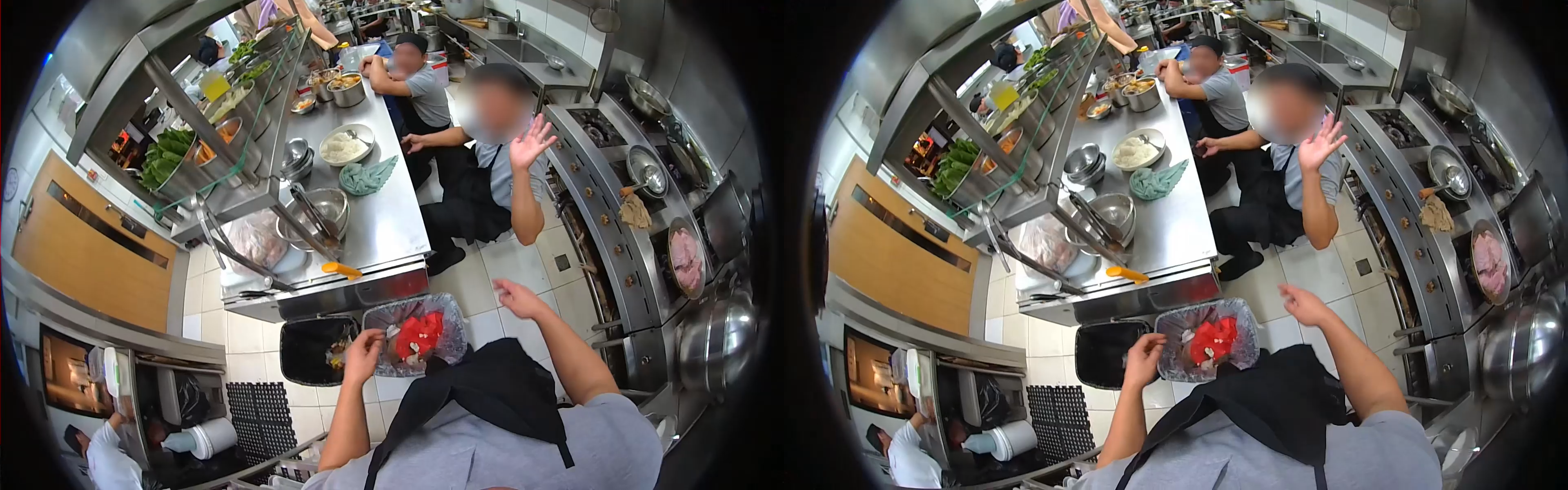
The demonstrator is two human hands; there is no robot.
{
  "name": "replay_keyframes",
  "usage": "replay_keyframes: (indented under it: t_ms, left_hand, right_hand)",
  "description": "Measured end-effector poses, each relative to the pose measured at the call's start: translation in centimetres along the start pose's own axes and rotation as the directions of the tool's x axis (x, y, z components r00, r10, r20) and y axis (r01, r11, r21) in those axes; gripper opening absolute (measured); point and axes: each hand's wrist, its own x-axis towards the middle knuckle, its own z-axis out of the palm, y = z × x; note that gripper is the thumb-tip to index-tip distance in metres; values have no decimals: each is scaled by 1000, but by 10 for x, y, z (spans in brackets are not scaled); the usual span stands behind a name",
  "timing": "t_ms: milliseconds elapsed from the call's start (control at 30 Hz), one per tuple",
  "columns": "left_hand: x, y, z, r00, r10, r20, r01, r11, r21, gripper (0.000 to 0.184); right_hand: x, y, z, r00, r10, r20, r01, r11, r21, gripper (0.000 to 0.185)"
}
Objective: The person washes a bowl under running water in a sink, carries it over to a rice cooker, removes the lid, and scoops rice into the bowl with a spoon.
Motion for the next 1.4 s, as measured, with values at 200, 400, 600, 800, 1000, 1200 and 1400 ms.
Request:
replay_keyframes:
  t_ms: [200, 400, 600, 800, 1000, 1200, 1400]
  left_hand:
    - [-28, 9, 48, 968, -122, 218, 132, 991, -31, 23]
    - [-16, 15, 94, 979, -203, 13, 200, 974, 102, 23]
    - [28, 78, 194, 955, -258, 147, 202, 927, 316, 28]
    - [88, 132, 260, 925, -240, 294, 129, 928, 351, 36]
    - [113, 148, 290, 910, -279, 307, 136, 899, 416, 44]
    - [132, 142, 314, 836, -300, 459, 61, 882, 467, 52]
    - [168, 159, 318, 877, -303, 373, 146, 908, 393, 54]
  right_hand:
    - [21, 0, -47, 974, -142, -175, 149, 989, 26, 59]
    - [27, 250, -60, 976, 213, 34, -208, 971, -115, 51]
    - [-149, 404, -102, 633, 722, 280, -773, 572, 274, 52]
    - [-253, 440, -162, 360, 845, 396, -930, 356, 88, 52]
    - [-171, 432, -181, 562, 775, 288, -825, 503, 256, 53]
    - [-47, 375, -182, 813, 486, 322, -571, 774, 274, 48]
    - [-11, 344, -222, 829, 437, 348, -521, 831, 197, 51]
